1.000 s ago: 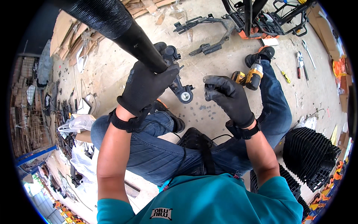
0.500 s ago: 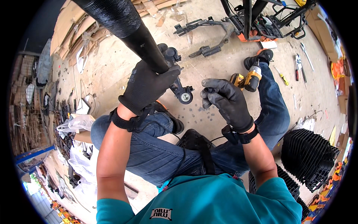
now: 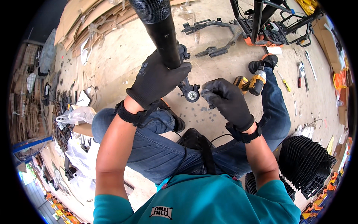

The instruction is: The person uses an impact driver to loosen a bolt on a motorcycle fork assembly, then picks up and holds two rear shock absorbers, pressing on the springs and turning the objects over by hand.

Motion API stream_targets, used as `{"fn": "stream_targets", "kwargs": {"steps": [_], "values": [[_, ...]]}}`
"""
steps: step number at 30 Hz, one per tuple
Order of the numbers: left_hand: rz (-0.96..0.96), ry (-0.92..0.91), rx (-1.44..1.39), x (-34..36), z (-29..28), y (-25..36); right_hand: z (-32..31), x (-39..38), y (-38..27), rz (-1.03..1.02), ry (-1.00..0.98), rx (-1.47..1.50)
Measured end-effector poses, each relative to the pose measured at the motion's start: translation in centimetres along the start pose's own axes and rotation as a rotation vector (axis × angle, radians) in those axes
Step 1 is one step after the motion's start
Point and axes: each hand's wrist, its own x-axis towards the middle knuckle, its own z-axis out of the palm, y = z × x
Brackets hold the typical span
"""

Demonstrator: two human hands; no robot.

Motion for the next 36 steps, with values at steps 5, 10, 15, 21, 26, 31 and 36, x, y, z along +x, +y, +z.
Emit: {"fn": "stream_targets", "kwargs": {"steps": [5,10,15,21,26,31,36], "values": [[-0.047,-0.013,-0.096,-0.2,-0.2,0.5,1.1,0.9,-0.1,-0.271,-0.025,-0.361],[0.05,0.038,-0.002,-0.1,0.1,-0.4,2.3,1.0,-1.2,-0.176,-0.011,-0.437],[0.043,0.038,0.02,0.1,0.1,-0.1,2.5,1.7,-0.5,-0.275,0.017,-0.532],[0.03,0.037,0.054,0.0,0.1,-0.3,2.9,2.2,1.7,-0.256,0.073,-0.382],[0.041,0.046,0.045,0.1,0.2,-0.4,3.1,2.3,2.3,-0.308,0.216,-0.415],[0.021,0.065,0.066,-0.1,0.0,-0.4,1.8,2.5,1.1,0.199,-0.105,-0.011],[0.02,0.05,0.057,0.0,0.0,0.3,2.5,2.2,0.7,0.244,-0.148,0.09]]}}
